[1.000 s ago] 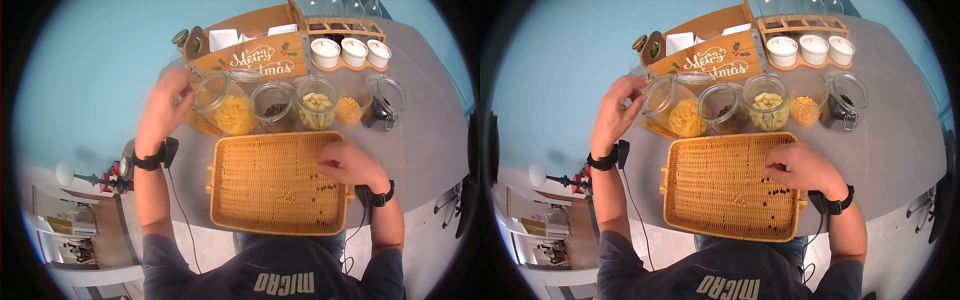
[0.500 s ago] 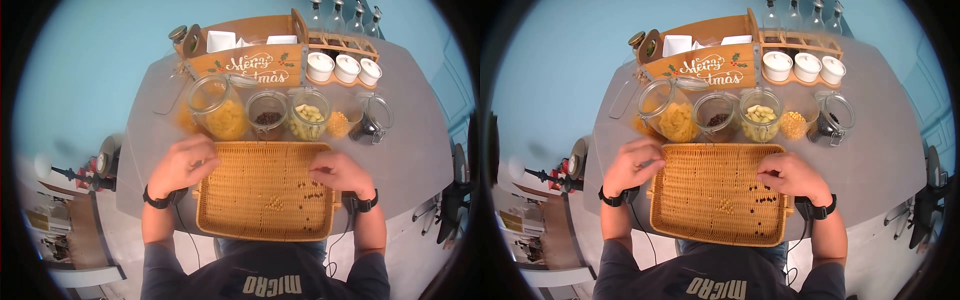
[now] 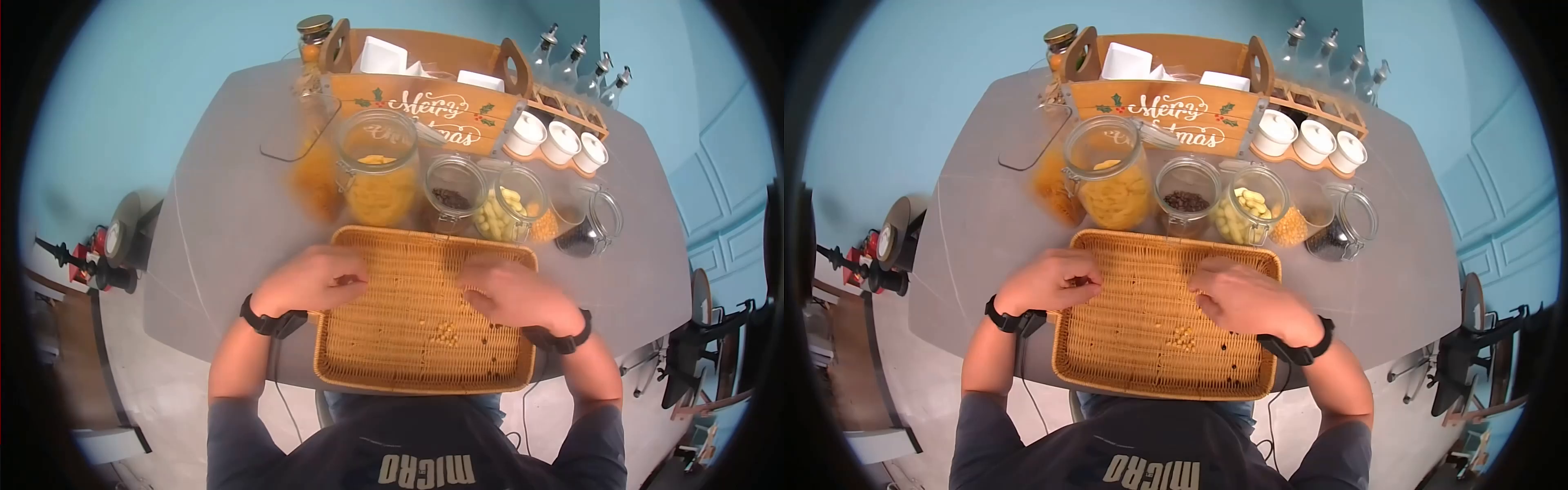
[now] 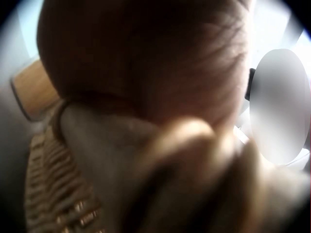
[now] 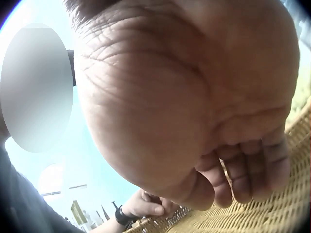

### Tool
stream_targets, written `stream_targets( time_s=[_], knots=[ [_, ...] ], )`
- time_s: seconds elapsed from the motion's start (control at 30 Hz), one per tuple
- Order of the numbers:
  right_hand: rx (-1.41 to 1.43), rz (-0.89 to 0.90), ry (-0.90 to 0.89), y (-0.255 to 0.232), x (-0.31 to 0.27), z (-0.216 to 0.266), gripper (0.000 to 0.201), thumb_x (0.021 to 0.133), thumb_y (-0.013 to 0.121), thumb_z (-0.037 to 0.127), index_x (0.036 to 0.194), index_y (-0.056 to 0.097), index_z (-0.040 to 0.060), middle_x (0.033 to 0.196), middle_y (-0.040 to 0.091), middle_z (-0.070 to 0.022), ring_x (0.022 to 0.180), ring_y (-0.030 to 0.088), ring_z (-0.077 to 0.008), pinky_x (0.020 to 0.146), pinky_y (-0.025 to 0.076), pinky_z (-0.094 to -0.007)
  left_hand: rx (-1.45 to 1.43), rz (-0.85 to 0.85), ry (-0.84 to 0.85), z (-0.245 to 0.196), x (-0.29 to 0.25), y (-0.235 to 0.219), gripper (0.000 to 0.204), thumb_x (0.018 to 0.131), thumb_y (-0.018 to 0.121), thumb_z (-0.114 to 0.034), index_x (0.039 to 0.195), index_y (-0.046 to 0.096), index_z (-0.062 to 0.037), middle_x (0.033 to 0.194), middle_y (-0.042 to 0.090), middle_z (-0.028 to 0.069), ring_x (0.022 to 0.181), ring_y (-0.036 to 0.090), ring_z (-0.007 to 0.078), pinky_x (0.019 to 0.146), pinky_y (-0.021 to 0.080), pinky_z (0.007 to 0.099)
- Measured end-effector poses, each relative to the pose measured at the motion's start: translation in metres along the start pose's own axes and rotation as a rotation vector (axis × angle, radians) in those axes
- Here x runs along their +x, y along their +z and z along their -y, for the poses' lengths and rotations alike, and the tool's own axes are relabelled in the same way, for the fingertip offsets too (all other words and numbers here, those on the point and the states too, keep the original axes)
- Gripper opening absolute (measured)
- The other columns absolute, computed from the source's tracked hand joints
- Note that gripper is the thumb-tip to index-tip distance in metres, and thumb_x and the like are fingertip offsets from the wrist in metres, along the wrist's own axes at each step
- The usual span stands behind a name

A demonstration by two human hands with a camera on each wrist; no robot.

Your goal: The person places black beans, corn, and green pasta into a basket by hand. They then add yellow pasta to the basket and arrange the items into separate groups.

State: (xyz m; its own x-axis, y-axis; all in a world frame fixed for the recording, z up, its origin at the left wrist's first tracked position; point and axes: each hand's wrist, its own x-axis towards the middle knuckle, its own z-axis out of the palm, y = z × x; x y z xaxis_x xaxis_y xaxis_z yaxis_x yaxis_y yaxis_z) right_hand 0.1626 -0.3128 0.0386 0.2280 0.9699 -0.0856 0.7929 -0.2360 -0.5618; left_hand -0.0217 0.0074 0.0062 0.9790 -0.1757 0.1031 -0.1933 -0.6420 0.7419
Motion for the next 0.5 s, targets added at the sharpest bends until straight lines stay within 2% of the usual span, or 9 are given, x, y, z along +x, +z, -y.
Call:
stream_targets(
  time_s=[0.03, 0.13, 0.23, 0.4, 0.5],
  knots=[
    [-0.068, 0.023, -0.015, 0.004, 0.01, 0.006, 0.023, 0.099, 0.068, 0.01, 0.119, 0.073, 0.0, 0.116, 0.07, -0.0196, 0.115, 0.069, -0.0415, 0.096, 0.058, -0.0503, 0.026, -0.031, 0.017, 0.0, 0.0, 0.004, 0.015, 0.097, 0.081, -0.012, 0.094, 0.071, -0.0021, 0.087, 0.07, 0.0092, 0.078, 0.071, 0.0289, 0.069, 0.055, 0.0413],
    [-0.169, 0.047, -0.037, 0.023, 0.038, 0.005, 0.025, 0.1, 0.068, 0.011, 0.121, 0.072, -0.0006, 0.115, 0.069, -0.0198, 0.116, 0.068, -0.042, 0.097, 0.057, -0.0504, 0.147, -0.087, 0.089, 0.005, -0.002, 0.014, 0.015, 0.096, 0.08, -0.013, 0.092, 0.069, -0.0042, 0.085, 0.068, 0.0097, 0.079, 0.069, 0.0332, 0.07, 0.054, 0.0446],
    [-0.204, 0.081, 0.032, 0.034, 0.049, 0.008, 0.022, 0.1, 0.068, 0.01, 0.117, 0.072, -0.0016, 0.112, 0.069, -0.0196, 0.113, 0.068, -0.0426, 0.096, 0.058, -0.0508, 0.209, -0.106, 0.135, 0.009, -0.003, 0.018, 0.016, 0.095, 0.079, -0.015, 0.091, 0.067, -0.0056, 0.084, 0.067, 0.0112, 0.081, 0.068, 0.0364, 0.072, 0.054, 0.0477],
    [-0.179, 0.166, 0.018, 0.05, 0.022, 0.017, 0.018, 0.095, 0.067, 0.003, 0.112, 0.071, -0.001, 0.109, 0.068, -0.0196, 0.11, 0.068, -0.0431, 0.092, 0.058, -0.0511, 0.24, -0.116, 0.172, 0.016, -0.004, 0.021, 0.016, 0.095, 0.078, -0.016, 0.09, 0.065, -0.0061, 0.083, 0.066, 0.0124, 0.081, 0.067, 0.038, 0.073, 0.053, 0.0496],
    [-0.112, 0.208, 0.004, 0.037, 0.009, 0.025, 0.02, 0.091, 0.068, -0.002, 0.111, 0.072, -0.0002, 0.109, 0.068, -0.0196, 0.109, 0.068, -0.0435, 0.09, 0.057, -0.0512, 0.242, -0.116, 0.172, 0.016, -0.003, 0.021, 0.017, 0.095, 0.077, -0.016, 0.09, 0.065, -0.0061, 0.083, 0.066, 0.0128, 0.082, 0.067, 0.0384, 0.073, 0.053, 0.05]
  ],
)
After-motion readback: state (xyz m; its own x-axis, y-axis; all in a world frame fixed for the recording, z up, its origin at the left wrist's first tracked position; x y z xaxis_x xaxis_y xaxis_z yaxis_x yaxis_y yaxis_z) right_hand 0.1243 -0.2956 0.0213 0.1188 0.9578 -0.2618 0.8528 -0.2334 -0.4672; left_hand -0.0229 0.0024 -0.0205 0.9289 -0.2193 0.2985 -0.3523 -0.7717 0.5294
